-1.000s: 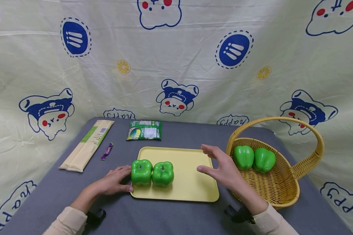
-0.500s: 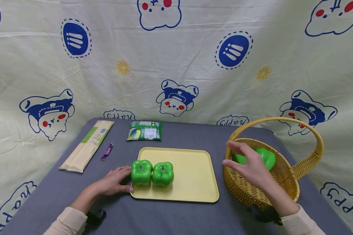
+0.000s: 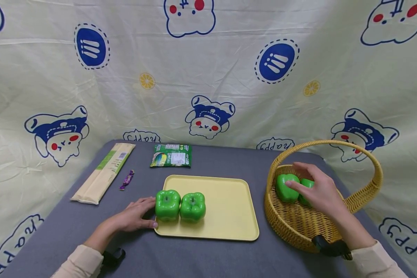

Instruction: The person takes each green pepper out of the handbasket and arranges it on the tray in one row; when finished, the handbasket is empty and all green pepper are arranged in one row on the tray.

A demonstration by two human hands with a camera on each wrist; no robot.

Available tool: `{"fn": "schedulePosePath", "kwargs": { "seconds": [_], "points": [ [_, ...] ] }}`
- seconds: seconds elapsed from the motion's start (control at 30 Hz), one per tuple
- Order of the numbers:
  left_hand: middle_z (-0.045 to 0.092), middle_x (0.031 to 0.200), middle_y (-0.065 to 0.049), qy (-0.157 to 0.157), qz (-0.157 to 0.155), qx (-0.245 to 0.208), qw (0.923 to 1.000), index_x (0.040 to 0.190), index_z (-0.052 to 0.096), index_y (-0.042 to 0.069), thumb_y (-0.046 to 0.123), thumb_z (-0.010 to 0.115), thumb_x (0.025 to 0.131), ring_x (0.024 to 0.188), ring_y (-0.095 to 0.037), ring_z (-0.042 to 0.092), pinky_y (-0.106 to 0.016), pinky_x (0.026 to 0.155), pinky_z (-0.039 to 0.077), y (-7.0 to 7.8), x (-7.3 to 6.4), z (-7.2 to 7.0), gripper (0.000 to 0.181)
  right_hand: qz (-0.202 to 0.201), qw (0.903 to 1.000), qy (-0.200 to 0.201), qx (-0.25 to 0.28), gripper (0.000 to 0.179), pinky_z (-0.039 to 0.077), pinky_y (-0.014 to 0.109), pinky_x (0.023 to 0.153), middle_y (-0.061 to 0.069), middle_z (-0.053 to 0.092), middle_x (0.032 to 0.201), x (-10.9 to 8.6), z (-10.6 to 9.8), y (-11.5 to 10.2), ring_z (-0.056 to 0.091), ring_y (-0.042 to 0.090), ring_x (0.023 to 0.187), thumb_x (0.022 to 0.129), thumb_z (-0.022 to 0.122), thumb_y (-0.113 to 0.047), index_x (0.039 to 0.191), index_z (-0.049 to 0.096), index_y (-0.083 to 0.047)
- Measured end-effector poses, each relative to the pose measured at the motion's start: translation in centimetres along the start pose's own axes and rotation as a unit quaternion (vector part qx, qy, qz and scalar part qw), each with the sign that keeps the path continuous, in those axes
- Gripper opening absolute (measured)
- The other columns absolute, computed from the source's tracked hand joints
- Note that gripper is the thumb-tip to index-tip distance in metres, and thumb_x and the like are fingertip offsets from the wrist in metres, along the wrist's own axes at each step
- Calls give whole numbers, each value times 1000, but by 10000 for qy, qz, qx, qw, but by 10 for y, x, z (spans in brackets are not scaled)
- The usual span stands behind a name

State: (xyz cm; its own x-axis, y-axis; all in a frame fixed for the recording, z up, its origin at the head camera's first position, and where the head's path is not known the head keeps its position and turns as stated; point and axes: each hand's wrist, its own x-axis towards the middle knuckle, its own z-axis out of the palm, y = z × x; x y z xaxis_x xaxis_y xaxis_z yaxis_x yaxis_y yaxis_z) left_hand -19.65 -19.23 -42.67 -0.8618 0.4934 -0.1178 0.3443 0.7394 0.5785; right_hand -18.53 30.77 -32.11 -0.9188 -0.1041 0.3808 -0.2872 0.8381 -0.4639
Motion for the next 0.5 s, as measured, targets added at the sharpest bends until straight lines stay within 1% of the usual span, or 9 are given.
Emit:
{"fn": "schedulePosePath", "kwargs": {
  "seconds": [0.17, 0.37, 0.5],
  "points": [
    [38, 147, -20, 1, -5, 1, 10000, 142, 40, 3, 43, 70, 81, 136, -45, 28, -71, 104, 17, 0, 0, 0, 79, 180, 9998, -95, -37, 67, 43, 57, 88, 22, 54, 132, 9, -4, 13, 54, 41, 114, 88, 63, -45, 137, 45, -4],
    [37, 148, -20, -18, -1, -4, 10000, 142, 39, 3, 44, 70, 81, 136, -45, 28, -70, 104, 18, -1, 0, 0, 79, 508, 9975, -458, -162, 76, 41, 60, 90, 26, 49, 136, 19, -3, 25, 50, 46, 117, 87, 59, -53, 140, 40, -2],
    [37, 148, -20, -24, 34, -18, 10000, 142, 39, 3, 44, 70, 81, 137, -45, 28, -71, 104, 17, -2, 1, 0, 79, 637, 9954, -645, -309, 82, 40, 60, 92, 27, 45, 138, 24, 2, 33, 48, 46, 119, 86, 57, -57, 141, 37, -1]
  ]
}}
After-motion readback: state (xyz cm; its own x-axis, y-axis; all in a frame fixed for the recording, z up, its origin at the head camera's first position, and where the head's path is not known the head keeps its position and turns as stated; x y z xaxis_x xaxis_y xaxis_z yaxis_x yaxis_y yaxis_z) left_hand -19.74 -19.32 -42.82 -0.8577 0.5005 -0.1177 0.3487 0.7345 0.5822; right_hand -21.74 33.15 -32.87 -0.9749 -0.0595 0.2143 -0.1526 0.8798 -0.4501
